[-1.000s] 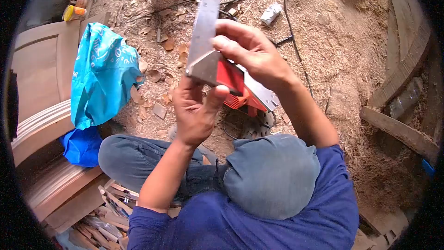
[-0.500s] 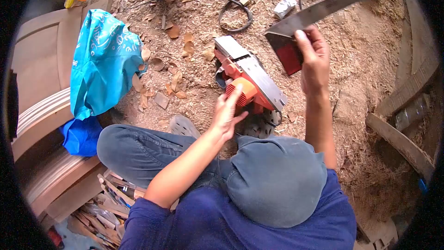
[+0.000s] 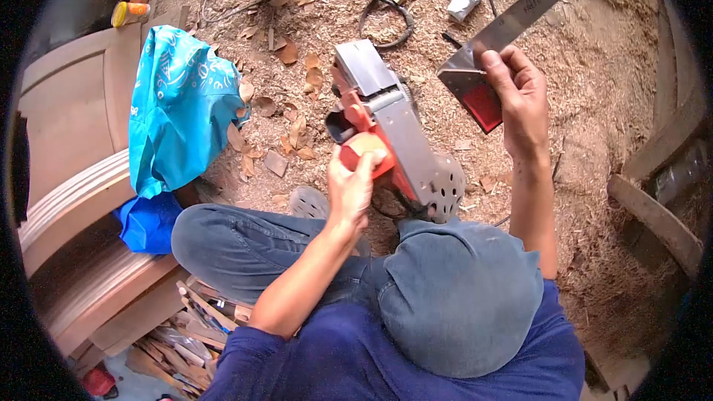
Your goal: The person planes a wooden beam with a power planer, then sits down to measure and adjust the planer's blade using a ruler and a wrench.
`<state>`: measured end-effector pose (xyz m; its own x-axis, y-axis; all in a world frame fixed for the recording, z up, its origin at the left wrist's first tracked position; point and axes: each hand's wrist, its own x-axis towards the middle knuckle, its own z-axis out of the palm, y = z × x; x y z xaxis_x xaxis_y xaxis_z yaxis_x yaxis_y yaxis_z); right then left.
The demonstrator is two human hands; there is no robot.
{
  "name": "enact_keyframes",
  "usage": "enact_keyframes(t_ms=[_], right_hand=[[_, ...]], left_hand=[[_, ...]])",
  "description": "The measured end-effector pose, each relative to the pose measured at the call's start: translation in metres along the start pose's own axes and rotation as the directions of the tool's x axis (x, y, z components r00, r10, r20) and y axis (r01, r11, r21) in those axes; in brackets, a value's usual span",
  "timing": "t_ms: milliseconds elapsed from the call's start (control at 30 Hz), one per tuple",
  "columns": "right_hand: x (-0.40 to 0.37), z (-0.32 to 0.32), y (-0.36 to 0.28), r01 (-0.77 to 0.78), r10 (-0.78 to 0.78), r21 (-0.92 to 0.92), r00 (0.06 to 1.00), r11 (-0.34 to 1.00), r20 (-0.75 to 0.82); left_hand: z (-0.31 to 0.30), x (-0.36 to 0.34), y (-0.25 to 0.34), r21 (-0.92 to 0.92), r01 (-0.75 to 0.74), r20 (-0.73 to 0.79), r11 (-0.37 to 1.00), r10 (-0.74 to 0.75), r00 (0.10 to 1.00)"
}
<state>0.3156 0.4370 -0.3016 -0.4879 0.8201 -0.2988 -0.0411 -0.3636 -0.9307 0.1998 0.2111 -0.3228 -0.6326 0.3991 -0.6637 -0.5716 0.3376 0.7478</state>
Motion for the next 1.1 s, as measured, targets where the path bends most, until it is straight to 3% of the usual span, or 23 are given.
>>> enact_keyframes(t_ms=[33,133,200,233,333,400,467,600,700,767,800,867,900,1000,1033,1100], right_hand=[[-0.001,-0.001,0.0,0.0,0.0,0.007,1.0,1.0,-0.01],[-0.002,0.002,0.004,-0.175,0.201,-0.199,0.973,0.964,0.115],[0.001,0.003,0.014,-0.115,0.237,-0.425,0.94,0.898,0.246],[-0.002,0.01,0.02,-0.177,0.307,-0.445,0.921,0.878,0.239],[-0.013,0.03,0.019,0.052,0.336,-0.799,0.889,0.599,0.31],[-0.02,0.041,0.026,0.081,0.382,-0.843,0.866,0.531,0.324],[-0.021,0.045,0.041,0.114,0.419,-0.879,0.846,0.463,0.33],[-0.022,0.062,0.047,0.174,0.425,-0.899,0.834,0.402,0.352],[-0.018,0.075,0.051,0.253,0.422,-0.898,0.814,0.36,0.399],[-0.017,0.08,0.054,0.308,0.442,-0.894,0.786,0.326,0.433],[-0.017,0.082,0.056,0.352,0.389,-0.866,0.787,0.354,0.479],[-0.018,0.083,0.06,0.4,0.338,-0.835,0.78,0.377,0.526],[-0.018,0.083,0.062,0.442,0.287,-0.814,0.78,0.376,0.556],[-0.018,0.082,0.073,0.514,0.187,-0.769,0.771,0.381,0.609],[-0.018,0.081,0.075,0.543,0.133,-0.743,0.765,0.392,0.63],[-0.016,0.083,0.074,0.517,0.215,-0.767,0.757,0.38,0.617]], left_hand=[[-0.008,0.002,0.014,0.062,-0.046,0.017,0.997,0.045,0.999],[-0.033,0.025,0.031,0.237,-0.204,0.052,0.95,0.197,0.979],[-0.049,0.054,0.023,0.441,-0.235,0.032,0.866,0.247,0.969],[-0.048,0.061,0.022,0.443,-0.192,-0.011,0.876,0.219,0.976],[-0.046,0.075,0.012,0.497,-0.084,-0.071,0.864,0.137,0.988],[-0.047,0.078,-0.001,0.485,-0.055,-0.084,0.873,0.109,0.991],[-0.049,0.074,-0.006,0.49,-0.168,-0.052,0.855,0.221,0.974],[-0.051,0.073,-0.005,0.54,-0.144,-0.052,0.829,0.204,0.978],[-0.051,0.071,-0.012,0.578,-0.024,-0.135,0.816,0.124,0.983],[-0.051,0.073,-0.029,0.59,-0.288,-0.106,0.755,0.426,0.898],[-0.05,0.07,-0.028,0.586,-0.281,-0.114,0.76,0.421,0.9],[-0.044,0.061,-0.012,0.763,-0.515,0.117,0.39,0.701,0.704],[-0.042,0.054,0.001,0.763,-0.597,0.239,0.249,0.75,0.617],[-0.039,0.044,0.009,0.606,-0.795,0.619,0.013,0.62,0.482],[-0.035,0.04,0.003,0.573,-0.819,0.614,0.043,0.639,0.463],[-0.034,0.039,-0.005,0.576,-0.814,0.595,0.074,0.644,0.48]])
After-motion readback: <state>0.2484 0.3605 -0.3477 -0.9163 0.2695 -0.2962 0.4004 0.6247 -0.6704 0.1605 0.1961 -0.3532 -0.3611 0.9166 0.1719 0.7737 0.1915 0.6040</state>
